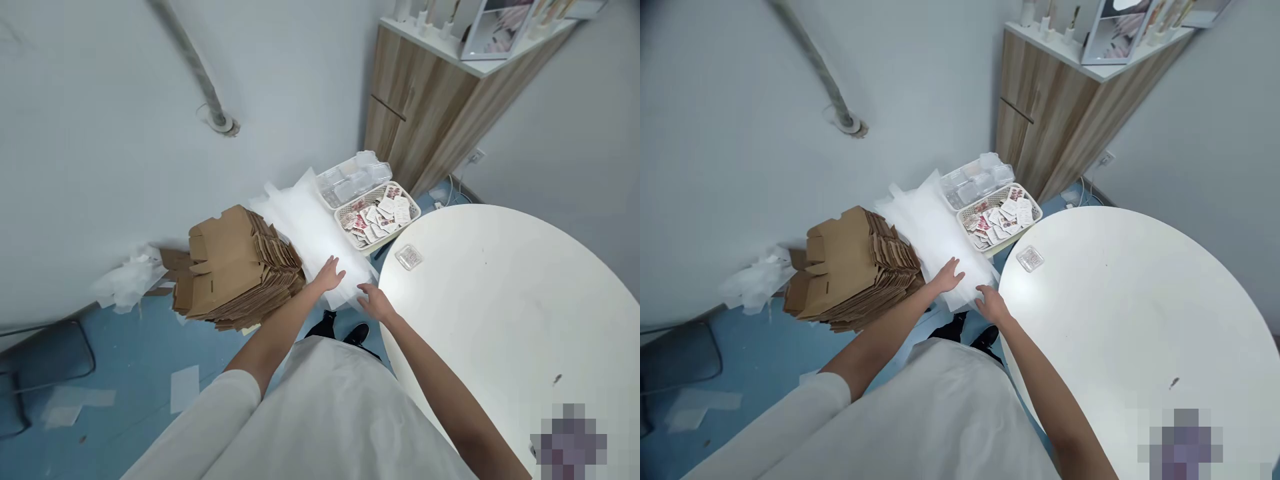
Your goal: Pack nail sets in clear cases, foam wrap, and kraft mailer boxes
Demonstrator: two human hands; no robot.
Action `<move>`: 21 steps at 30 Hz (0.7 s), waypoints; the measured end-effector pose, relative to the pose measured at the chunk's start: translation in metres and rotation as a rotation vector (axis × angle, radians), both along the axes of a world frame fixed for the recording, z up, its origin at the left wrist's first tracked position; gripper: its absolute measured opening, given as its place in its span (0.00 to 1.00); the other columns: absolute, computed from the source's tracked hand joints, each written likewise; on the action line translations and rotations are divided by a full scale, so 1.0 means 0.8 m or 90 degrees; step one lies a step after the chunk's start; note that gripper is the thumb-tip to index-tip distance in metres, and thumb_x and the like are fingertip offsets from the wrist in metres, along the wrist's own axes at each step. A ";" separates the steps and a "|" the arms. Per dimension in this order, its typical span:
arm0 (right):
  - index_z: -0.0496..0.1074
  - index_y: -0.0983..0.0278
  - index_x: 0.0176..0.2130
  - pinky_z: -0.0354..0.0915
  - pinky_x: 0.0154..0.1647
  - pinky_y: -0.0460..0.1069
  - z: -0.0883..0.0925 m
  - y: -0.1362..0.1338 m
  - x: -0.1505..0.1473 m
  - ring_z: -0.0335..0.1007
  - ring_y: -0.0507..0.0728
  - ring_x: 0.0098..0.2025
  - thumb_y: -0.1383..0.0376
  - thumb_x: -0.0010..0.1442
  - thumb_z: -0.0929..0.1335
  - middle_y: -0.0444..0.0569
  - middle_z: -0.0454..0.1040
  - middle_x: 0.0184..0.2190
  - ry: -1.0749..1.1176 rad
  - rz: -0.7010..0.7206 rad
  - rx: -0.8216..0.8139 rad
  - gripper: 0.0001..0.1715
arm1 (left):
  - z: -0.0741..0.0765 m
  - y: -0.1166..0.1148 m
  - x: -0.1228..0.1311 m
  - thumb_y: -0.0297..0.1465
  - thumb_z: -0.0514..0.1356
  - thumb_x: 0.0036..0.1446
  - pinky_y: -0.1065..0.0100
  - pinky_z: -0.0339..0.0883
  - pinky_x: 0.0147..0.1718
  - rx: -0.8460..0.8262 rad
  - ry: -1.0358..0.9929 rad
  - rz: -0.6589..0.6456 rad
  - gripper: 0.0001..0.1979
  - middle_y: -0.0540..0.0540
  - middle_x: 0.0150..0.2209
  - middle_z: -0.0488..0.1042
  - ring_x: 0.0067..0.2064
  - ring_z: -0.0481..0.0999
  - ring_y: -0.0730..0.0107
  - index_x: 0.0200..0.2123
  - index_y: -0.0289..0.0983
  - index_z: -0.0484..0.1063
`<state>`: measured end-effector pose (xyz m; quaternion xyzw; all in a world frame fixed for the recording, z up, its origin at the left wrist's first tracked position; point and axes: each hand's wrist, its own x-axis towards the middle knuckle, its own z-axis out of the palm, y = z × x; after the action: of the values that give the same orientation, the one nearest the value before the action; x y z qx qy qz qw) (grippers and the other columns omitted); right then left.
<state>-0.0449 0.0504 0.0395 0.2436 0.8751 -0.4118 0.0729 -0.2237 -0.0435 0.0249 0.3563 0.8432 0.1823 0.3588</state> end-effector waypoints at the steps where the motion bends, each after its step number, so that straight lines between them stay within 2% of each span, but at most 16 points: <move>1: 0.62 0.65 0.51 0.62 0.49 0.54 -0.001 0.002 -0.014 0.65 0.58 0.49 0.66 0.55 0.61 0.55 0.67 0.49 -0.003 0.009 0.000 0.22 | -0.005 0.001 -0.003 0.39 0.47 0.56 0.62 0.42 0.59 -0.005 -0.021 0.019 0.31 0.36 0.63 0.41 0.63 0.40 0.60 0.59 0.29 0.46; 4: 0.61 0.66 0.52 0.60 0.51 0.54 -0.008 0.003 -0.062 0.64 0.58 0.50 0.69 0.55 0.59 0.55 0.66 0.50 0.000 0.015 0.019 0.24 | -0.020 -0.007 -0.007 0.37 0.48 0.55 0.61 0.42 0.59 0.011 -0.059 0.070 0.30 0.36 0.63 0.42 0.63 0.41 0.60 0.59 0.28 0.47; 7: 0.59 0.66 0.53 0.56 0.55 0.56 -0.020 -0.001 -0.112 0.57 0.59 0.56 0.72 0.53 0.59 0.56 0.62 0.54 0.016 0.005 0.040 0.27 | -0.033 -0.023 -0.006 0.35 0.50 0.53 0.61 0.42 0.59 0.092 -0.073 0.128 0.29 0.38 0.63 0.44 0.63 0.42 0.61 0.58 0.32 0.51; 10: 0.57 0.65 0.55 0.55 0.56 0.56 -0.035 -0.003 -0.155 0.50 0.60 0.60 0.74 0.51 0.60 0.55 0.55 0.58 0.012 -0.020 0.052 0.31 | -0.038 -0.035 -0.004 0.34 0.52 0.52 0.59 0.43 0.59 0.146 -0.099 0.210 0.28 0.39 0.62 0.47 0.63 0.45 0.60 0.56 0.35 0.53; 12: 0.56 0.65 0.56 0.54 0.56 0.56 -0.044 -0.002 -0.175 0.49 0.60 0.60 0.74 0.50 0.60 0.54 0.53 0.59 0.007 -0.045 0.078 0.32 | -0.037 -0.037 -0.004 0.34 0.53 0.51 0.58 0.44 0.58 0.139 -0.121 0.263 0.29 0.38 0.62 0.46 0.63 0.45 0.59 0.57 0.35 0.52; 16: 0.57 0.64 0.54 0.57 0.51 0.56 -0.055 0.002 -0.197 0.56 0.62 0.55 0.72 0.52 0.62 0.56 0.59 0.55 -0.037 -0.066 0.157 0.29 | -0.025 -0.032 -0.005 0.35 0.54 0.52 0.57 0.43 0.58 0.099 -0.176 0.321 0.33 0.38 0.63 0.40 0.63 0.42 0.58 0.59 0.37 0.46; 19: 0.64 0.62 0.48 0.60 0.42 0.53 -0.056 0.004 -0.205 0.64 0.60 0.45 0.71 0.54 0.61 0.56 0.67 0.45 -0.117 -0.055 0.188 0.20 | -0.017 -0.027 -0.006 0.37 0.53 0.53 0.56 0.42 0.58 0.093 -0.205 0.316 0.33 0.39 0.64 0.38 0.64 0.39 0.58 0.60 0.37 0.44; 21: 0.67 0.61 0.43 0.60 0.38 0.51 -0.054 0.006 -0.208 0.66 0.58 0.40 0.69 0.56 0.60 0.54 0.69 0.39 -0.155 -0.053 0.181 0.15 | -0.012 -0.026 -0.007 0.39 0.52 0.54 0.56 0.41 0.58 0.083 -0.224 0.314 0.33 0.38 0.64 0.38 0.64 0.38 0.57 0.60 0.37 0.44</move>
<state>-0.2115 0.0548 -0.0037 0.3356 0.8983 -0.2541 0.1259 -0.2295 -0.0644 0.0151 0.1264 0.8156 0.3765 0.4208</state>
